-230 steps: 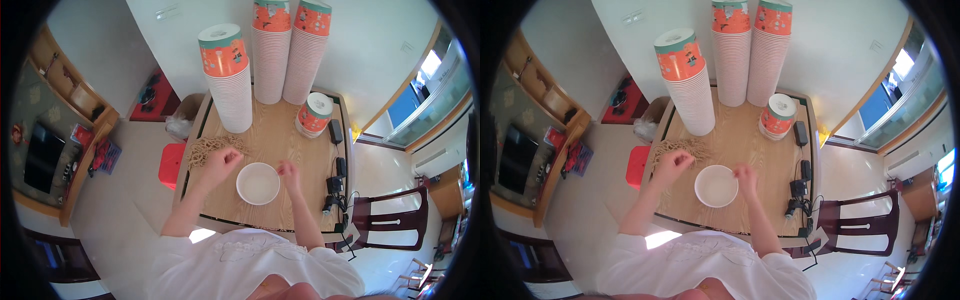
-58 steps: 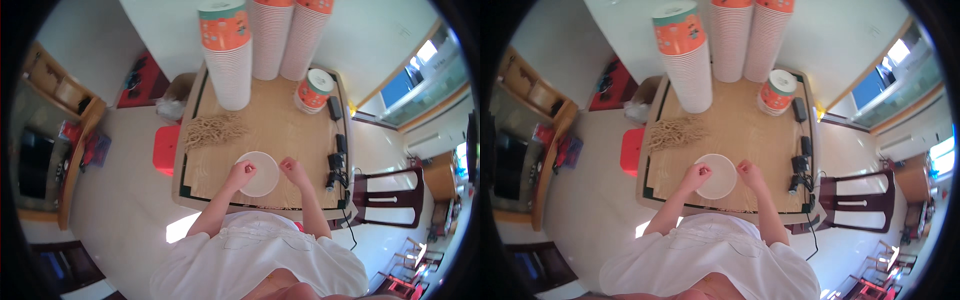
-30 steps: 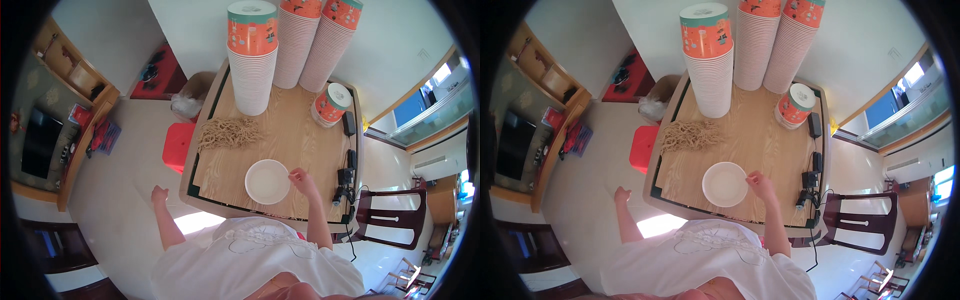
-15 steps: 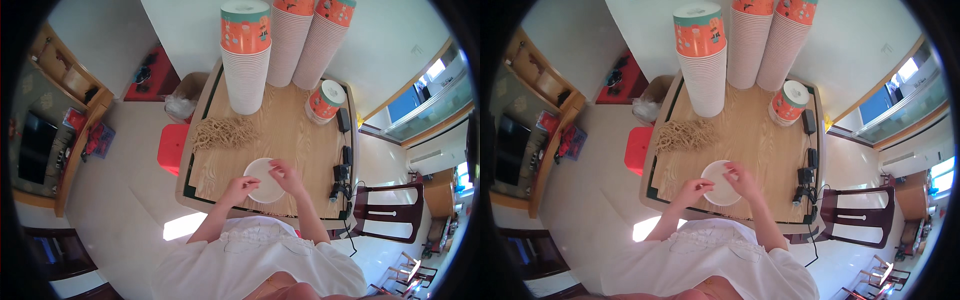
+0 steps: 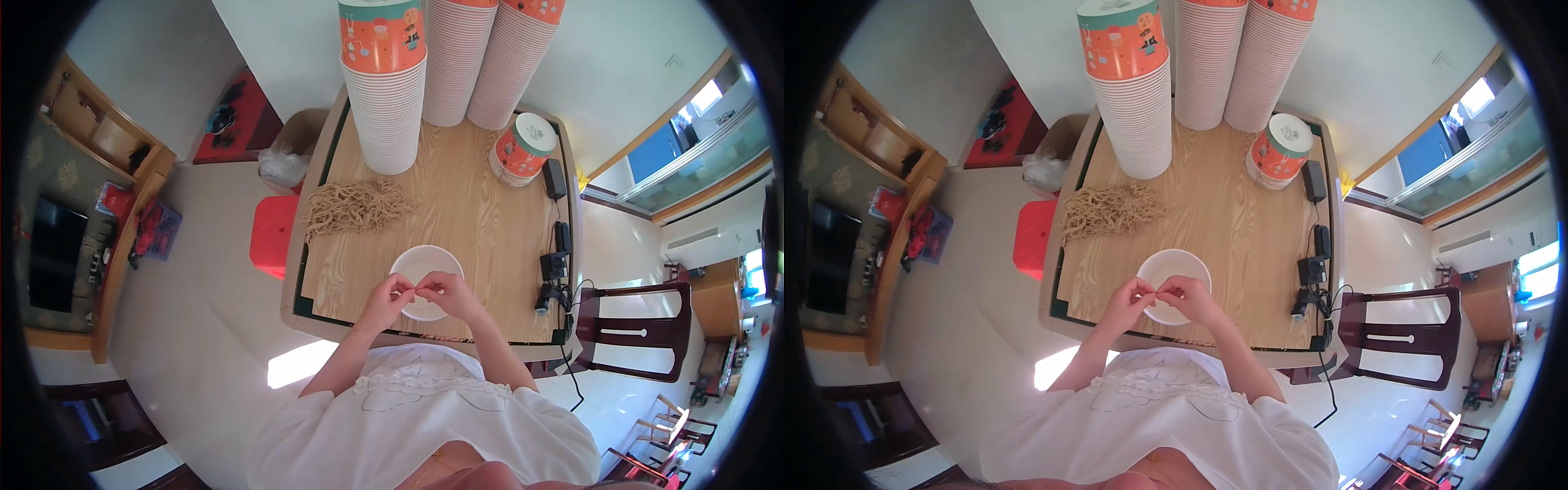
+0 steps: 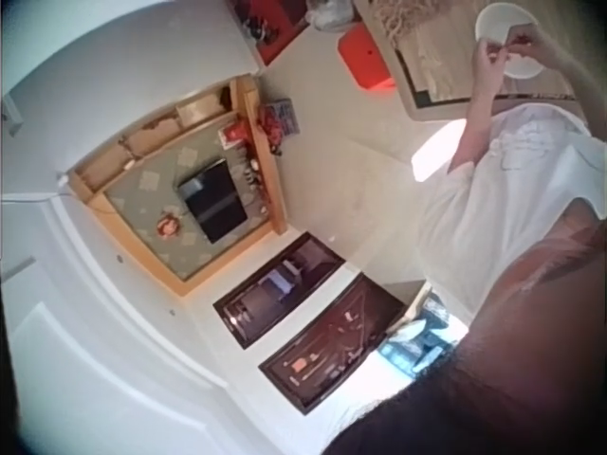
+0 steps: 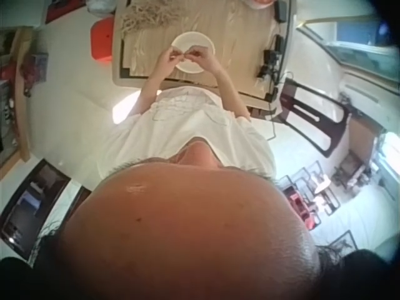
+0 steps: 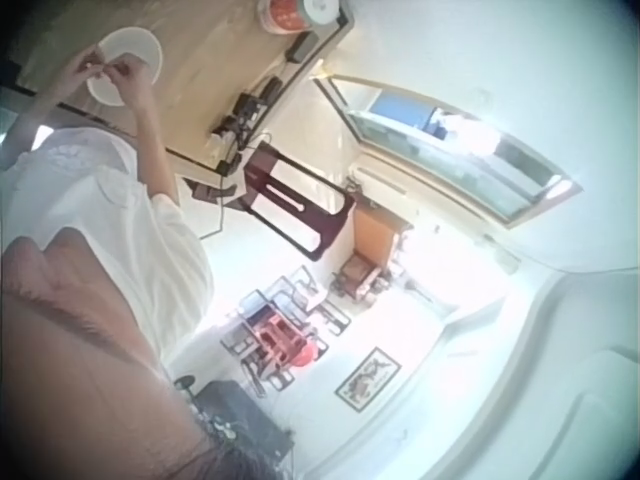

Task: Putting shredded paper into paper cups for packaging.

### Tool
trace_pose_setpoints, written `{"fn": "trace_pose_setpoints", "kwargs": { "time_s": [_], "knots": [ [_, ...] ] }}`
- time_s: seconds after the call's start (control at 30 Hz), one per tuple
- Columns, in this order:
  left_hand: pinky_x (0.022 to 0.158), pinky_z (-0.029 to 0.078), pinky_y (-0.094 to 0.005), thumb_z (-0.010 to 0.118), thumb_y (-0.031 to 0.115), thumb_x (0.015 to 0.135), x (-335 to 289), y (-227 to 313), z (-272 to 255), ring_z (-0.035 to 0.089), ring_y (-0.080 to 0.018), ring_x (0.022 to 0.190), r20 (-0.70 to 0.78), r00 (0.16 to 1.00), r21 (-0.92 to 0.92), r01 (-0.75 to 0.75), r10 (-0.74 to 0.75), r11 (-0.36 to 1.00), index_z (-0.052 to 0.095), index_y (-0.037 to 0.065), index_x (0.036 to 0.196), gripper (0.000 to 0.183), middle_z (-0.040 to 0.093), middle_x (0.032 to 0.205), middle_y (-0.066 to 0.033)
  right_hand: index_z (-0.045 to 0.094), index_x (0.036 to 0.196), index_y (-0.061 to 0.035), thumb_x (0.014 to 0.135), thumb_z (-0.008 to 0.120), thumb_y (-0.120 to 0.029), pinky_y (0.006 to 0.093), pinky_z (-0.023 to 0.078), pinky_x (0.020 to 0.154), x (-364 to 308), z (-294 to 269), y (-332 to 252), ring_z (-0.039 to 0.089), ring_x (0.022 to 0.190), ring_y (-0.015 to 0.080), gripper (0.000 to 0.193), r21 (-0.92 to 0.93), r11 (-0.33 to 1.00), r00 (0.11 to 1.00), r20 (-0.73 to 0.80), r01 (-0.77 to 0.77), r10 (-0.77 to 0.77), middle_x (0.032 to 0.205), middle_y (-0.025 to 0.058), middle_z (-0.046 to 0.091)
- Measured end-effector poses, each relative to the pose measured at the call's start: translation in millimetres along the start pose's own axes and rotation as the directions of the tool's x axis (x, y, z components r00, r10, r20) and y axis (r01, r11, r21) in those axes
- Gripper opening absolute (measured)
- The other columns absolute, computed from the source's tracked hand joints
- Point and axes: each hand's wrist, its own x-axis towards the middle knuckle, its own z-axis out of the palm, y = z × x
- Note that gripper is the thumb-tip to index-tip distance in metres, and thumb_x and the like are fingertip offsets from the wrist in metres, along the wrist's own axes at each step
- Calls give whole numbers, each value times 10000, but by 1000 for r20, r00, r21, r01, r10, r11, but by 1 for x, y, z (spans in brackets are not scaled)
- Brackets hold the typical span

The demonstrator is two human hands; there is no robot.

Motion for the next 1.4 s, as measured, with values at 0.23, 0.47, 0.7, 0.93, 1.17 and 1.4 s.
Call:
{"fn": "trace_pose_setpoints", "kwargs": {
  "time_s": [0.23, 0.47, 0.7, 0.93, 1.17, 1.4],
  "knots": [
    [483, 341, -192, 613, 92, 762, 4, 9, -6, 400, -36, 525, -45, 999, 242, -3, 14, 970, 595, 35, 809, 76, 483, 589, 36, 593, 786, 1, 779, 603, -92, 219, 429, 550, 0, -3, -4, 507, 591, 69, 94, -4, 999, 999, -8, -33, 33, 650, 25, 575],
    [483, 360, -207, 583, 88, 784, 9, 3, 1, 412, -43, 527, -2, 995, 200, -98, 101, 975, 569, 19, 812, 76, 483, 603, 13, 578, 781, -8, 830, 549, -141, 207, 411, 556, -3, -6, -8, 482, 593, 59, 145, 27, 996, 997, 10, -80, 79, 661, -3, 548],
    [484, 360, -199, 571, 78, 791, 10, 6, 7, 421, -48, 530, 19, 1000, -3, -7, 7, 1000, 546, 27, 837, 74, 484, 613, 13, 510, 708, -11, 858, 510, -159, 208, 384, 514, -3, -6, -5, 445, 563, 56, 210, -7, 996, 996, -8, -87, 87, 606, -13, 482],
    [467, 340, -204, 589, 102, 778, 5, 30, 0, 394, -41, 506, -140, 986, 340, -39, 92, 940, 592, 33, 797, 72, 461, 551, 27, 527, 699, -21, 851, 519, -197, 221, 369, 496, 0, -8, 2, 449, 543, 64, 232, 70, 996, 995, -79, -52, 57, 574, 4, 491],
    [472, 335, -197, 596, 76, 771, -17, 105, -93, 374, -39, 508, -602, 730, 450, -23, 323, 893, 609, 41, 779, 39, 449, 562, 57, 509, 718, -33, 871, 483, -176, 202, 387, 523, -1, -63, 13, 475, 560, 63, 211, 201, 979, 935, -337, -39, 107, 612, -6, 501],
    [476, 368, -225, 620, 127, 749, 7, 46, -27, 435, -60, 517, -247, 958, 408, -32, 144, 912, 621, 43, 810, 104, 521, 569, 0, 559, 777, -31, 821, 528, -153, 231, 417, 519, -7, -76, 53, 535, 572, 100, 134, -132, 950, 920, -318, -282, 229, 630, 43, 573]
  ]
}}
